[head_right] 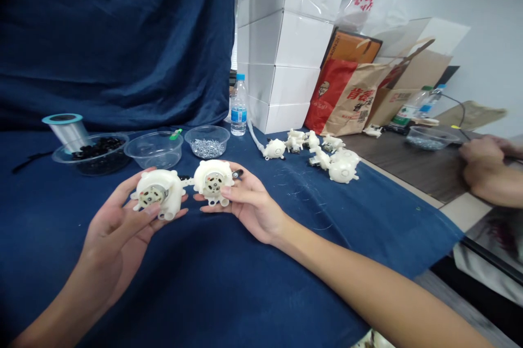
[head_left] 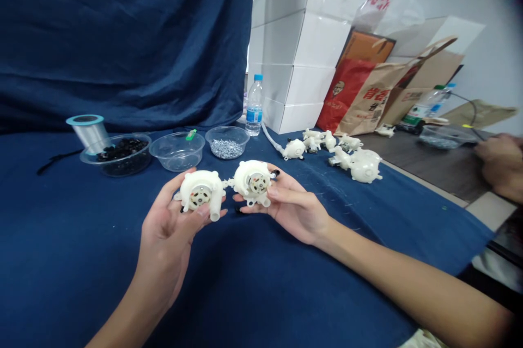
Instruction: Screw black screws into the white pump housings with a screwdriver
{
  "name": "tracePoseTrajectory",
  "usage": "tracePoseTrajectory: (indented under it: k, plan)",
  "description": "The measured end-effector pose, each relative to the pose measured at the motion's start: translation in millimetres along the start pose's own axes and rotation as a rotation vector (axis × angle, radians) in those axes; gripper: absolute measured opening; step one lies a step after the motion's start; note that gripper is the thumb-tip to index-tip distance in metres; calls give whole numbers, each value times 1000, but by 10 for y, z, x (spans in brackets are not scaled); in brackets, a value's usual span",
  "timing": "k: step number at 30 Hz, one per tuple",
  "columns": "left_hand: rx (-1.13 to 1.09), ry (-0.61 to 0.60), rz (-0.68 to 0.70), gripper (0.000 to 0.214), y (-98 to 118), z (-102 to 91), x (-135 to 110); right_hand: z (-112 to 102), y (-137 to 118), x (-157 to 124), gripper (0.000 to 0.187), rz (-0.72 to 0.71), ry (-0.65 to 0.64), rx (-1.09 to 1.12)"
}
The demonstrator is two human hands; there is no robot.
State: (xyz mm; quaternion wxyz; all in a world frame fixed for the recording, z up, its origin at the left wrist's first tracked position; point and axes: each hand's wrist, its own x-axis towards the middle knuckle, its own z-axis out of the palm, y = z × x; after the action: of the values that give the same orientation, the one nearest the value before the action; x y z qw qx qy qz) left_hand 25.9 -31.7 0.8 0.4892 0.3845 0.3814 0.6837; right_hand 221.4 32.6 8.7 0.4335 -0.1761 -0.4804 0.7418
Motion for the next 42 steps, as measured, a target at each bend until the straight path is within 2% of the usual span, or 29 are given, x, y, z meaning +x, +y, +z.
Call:
tracePoseTrajectory:
  k: [8,26,33,37,42]
  plan:
    - [-7,-7,31,66,-48,-22,20,-8,9,-17,51,6,-1,-4]
    - [-6,-4,-10,66,-10,3,21,-1,-1,-12,47,12,3,-1]
    - [-1,10,-11,68,-26,-11,20,-37,-23,21,25,9,55,45]
    - [-9,36,-35,69,-46,-27,33,-185,-194,112,17,-42,144,77]
    - [-6,54,-99,57,-64,-65,23,-515,-727,45,26,-297,347,21]
